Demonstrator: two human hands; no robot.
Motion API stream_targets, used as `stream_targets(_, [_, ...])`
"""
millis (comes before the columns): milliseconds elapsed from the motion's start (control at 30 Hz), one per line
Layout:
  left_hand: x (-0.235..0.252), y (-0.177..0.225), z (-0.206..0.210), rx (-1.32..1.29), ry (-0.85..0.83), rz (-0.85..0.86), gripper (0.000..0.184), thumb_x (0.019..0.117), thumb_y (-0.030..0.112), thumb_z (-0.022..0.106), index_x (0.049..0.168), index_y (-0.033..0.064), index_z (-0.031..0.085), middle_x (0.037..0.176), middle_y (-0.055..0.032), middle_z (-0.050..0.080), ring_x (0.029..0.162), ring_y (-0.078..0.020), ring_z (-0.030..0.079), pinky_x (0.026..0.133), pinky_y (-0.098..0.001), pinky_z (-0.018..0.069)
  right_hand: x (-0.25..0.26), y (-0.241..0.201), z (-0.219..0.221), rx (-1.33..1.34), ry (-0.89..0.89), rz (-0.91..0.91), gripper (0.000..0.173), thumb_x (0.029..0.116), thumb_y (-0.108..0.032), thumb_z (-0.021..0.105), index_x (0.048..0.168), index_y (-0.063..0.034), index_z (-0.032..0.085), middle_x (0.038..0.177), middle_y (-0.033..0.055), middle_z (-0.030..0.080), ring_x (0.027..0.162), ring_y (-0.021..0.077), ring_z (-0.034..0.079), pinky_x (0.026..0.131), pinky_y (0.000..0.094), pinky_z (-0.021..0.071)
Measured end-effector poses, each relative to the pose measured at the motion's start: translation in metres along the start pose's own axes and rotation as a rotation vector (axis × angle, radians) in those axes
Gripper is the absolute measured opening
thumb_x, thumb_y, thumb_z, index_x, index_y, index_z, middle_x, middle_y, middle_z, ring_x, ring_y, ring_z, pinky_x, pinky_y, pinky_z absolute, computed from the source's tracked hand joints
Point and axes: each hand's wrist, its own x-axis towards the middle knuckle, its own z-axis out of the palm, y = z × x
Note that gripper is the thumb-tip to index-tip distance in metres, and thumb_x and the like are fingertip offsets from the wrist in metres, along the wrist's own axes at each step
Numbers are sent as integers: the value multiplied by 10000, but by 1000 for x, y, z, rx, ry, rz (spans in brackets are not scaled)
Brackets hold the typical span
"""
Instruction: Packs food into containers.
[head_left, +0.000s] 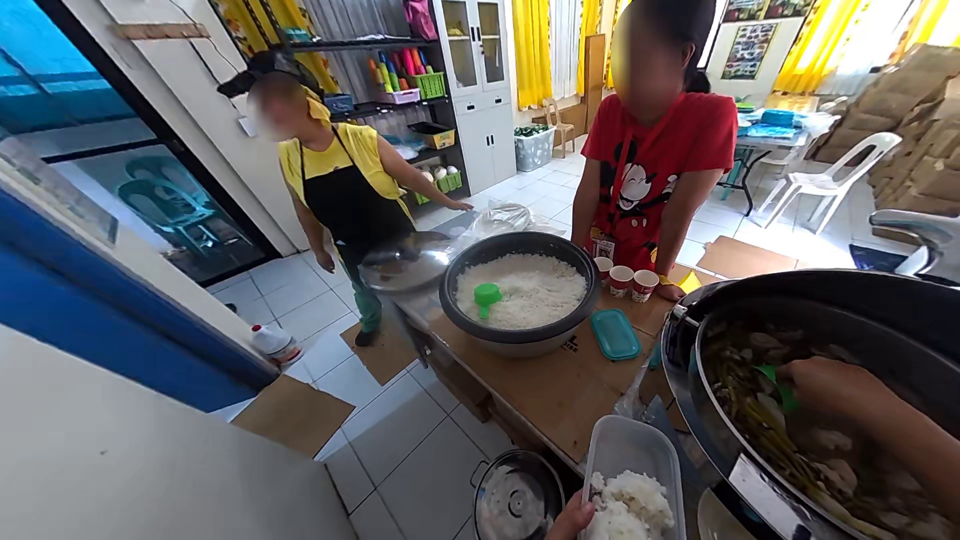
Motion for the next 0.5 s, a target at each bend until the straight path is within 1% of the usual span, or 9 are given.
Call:
stream_targets(67, [1,-1,-1,-11,-5,-3,443,1006,269,350,1384,39,358,1027,20,676,940,-64,677,857,-287,573,0,1,1,3,6,-3,271,1042,-156,567,1255,-54,700,1242,266,676,1211,472,617,976,666,470])
stream_targets(200, [2,0,0,-8,22,-25,427,1020,248,308,1393,46,356,1021,15,670,925,-65,677,825,-281,578,-1,1,-1,25,9,0,268,1037,-148,577,1252,-50,703,1242,271,675,1215,486,608,988,663,463])
stream_targets(333, [2,-3,-1,-56,19,-5,416,997,283,357,1353,70,389,1006,27,706,924,-73,699,835,-287,589,-7,2,-2,58,2,6,296,1040,-143,567,1300,-65,685,1276,269,661,1236,476,599,1003,668,451])
stream_targets(400, [2,-1,0,-58,14,-8,440,990,302,377,1365,71,376,1017,33,703,933,-71,696,847,-286,585,-7,6,2,75,5,8,295,1041,-145,565,1301,-67,681,1275,273,659,1238,483,594,1006,669,449])
stream_targets(500, [1,2,1,-54,5,-7,434,996,284,357,1375,73,366,1024,41,700,942,-62,694,858,-277,583,-5,10,5,82,16,9,303,1043,-139,556,1314,-79,678,1273,267,662,1237,476,598,1004,662,456])
